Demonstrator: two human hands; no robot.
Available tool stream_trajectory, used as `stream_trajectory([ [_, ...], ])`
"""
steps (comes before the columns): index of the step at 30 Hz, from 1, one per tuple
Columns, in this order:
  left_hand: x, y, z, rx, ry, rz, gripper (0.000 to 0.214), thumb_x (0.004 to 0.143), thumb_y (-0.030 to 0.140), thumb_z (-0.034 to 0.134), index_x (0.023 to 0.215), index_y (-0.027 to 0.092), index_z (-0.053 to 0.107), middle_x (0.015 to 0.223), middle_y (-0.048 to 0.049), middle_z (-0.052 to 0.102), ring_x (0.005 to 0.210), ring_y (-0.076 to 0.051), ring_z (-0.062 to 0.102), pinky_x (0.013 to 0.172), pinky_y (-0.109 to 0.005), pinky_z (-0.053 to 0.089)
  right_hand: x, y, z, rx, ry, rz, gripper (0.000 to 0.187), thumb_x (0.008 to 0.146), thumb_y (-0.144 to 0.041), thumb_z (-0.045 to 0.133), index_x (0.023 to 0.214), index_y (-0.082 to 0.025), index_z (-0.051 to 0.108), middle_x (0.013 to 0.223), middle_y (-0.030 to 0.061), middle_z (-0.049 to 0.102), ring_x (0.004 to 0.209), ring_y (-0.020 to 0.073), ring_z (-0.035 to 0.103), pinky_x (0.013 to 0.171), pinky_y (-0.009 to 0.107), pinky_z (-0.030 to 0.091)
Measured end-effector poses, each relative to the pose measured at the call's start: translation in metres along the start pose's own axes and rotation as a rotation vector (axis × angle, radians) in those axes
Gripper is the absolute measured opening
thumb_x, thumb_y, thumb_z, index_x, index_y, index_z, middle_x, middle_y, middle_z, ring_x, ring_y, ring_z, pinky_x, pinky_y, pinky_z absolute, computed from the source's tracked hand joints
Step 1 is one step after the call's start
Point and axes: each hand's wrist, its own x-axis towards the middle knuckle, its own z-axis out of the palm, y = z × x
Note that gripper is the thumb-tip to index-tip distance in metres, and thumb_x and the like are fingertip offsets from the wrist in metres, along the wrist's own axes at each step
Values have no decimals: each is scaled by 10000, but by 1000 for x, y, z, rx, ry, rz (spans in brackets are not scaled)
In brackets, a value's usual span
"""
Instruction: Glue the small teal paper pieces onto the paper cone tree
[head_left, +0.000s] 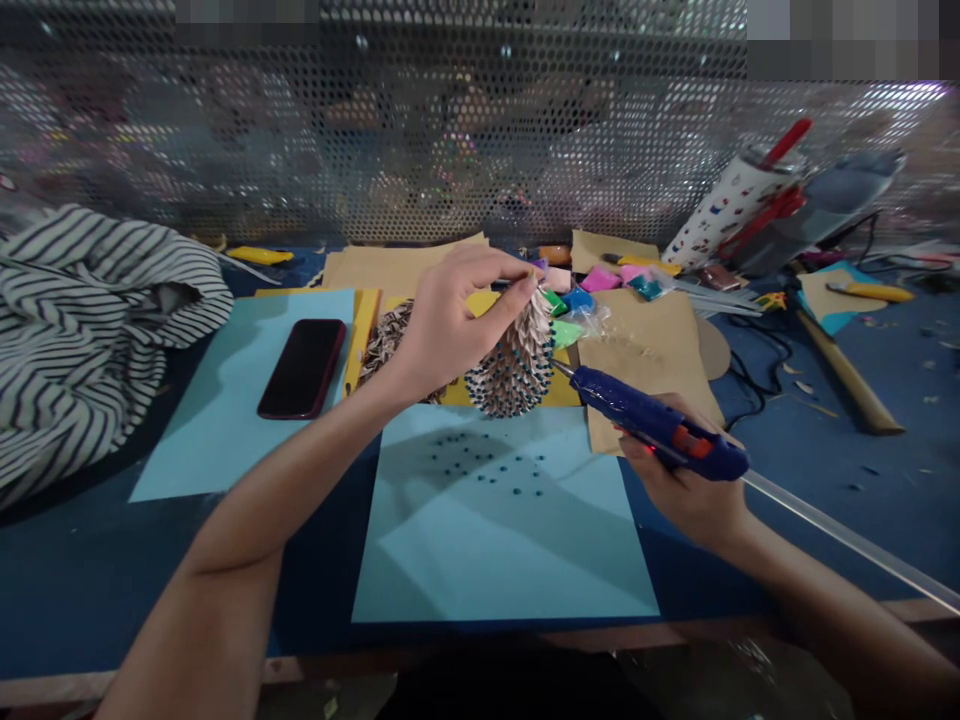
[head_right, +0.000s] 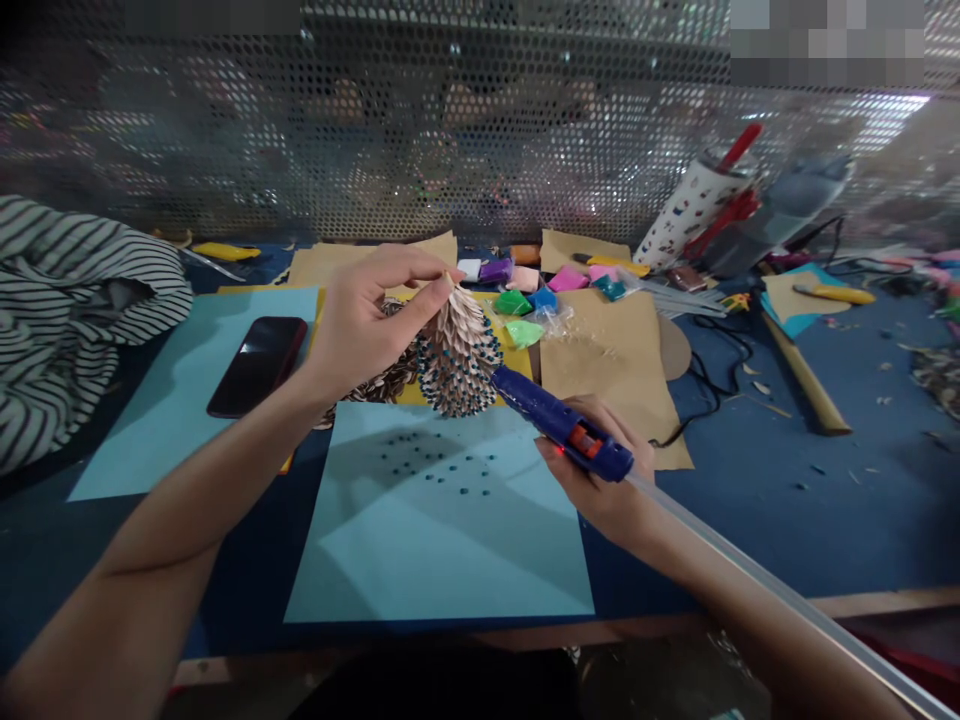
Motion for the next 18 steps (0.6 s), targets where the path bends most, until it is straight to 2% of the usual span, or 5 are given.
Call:
stream_trajectory([
  [4,0,0,0,0,-25,-5,181,938,270,518,906,220,688,943,-3,739,901,-149,667,810,-295,535,-3,6,0,-53,46,-18,101,860,-342,578,905,-258,545,800,36,663,698,199,649,618,345,531],
  [7,-1,-3,1,-21,-20,-18,198,949,316,505,960,224,681,995,-15,732,932,-155,667,816,-300,540,-11,21,-3,-110,76,-97,199,827,-276,625,1010,-273,546,926,66,694,794,236,674,686,384,553],
  [12,-2,-10,2,-59,13,-36,277,974,423,452,1113,246,613,1117,-27,694,989,-148,648,836,-309,543,-29,50,-7,-247,-75,-132,248,824,-201,519,1067,-250,533,1003,88,672,894,255,664,706,397,561],
  [15,-3,-8,0,0,117,5,312,965,488,445,1111,253,589,1158,-24,668,1073,-161,613,874,-327,528,-38,59,-3,-327,-189,-65,334,741,-135,493,1066,-211,518,1034,118,620,938,275,639,710,406,559],
  [18,-8,0,-1,98,282,56,251,964,452,450,1052,257,580,1113,-40,660,1086,-192,595,887,-357,516,-42,65,4,-309,-260,-39,401,692,-105,484,1085,-183,481,1032,125,566,939,267,620,744,407,556],
])
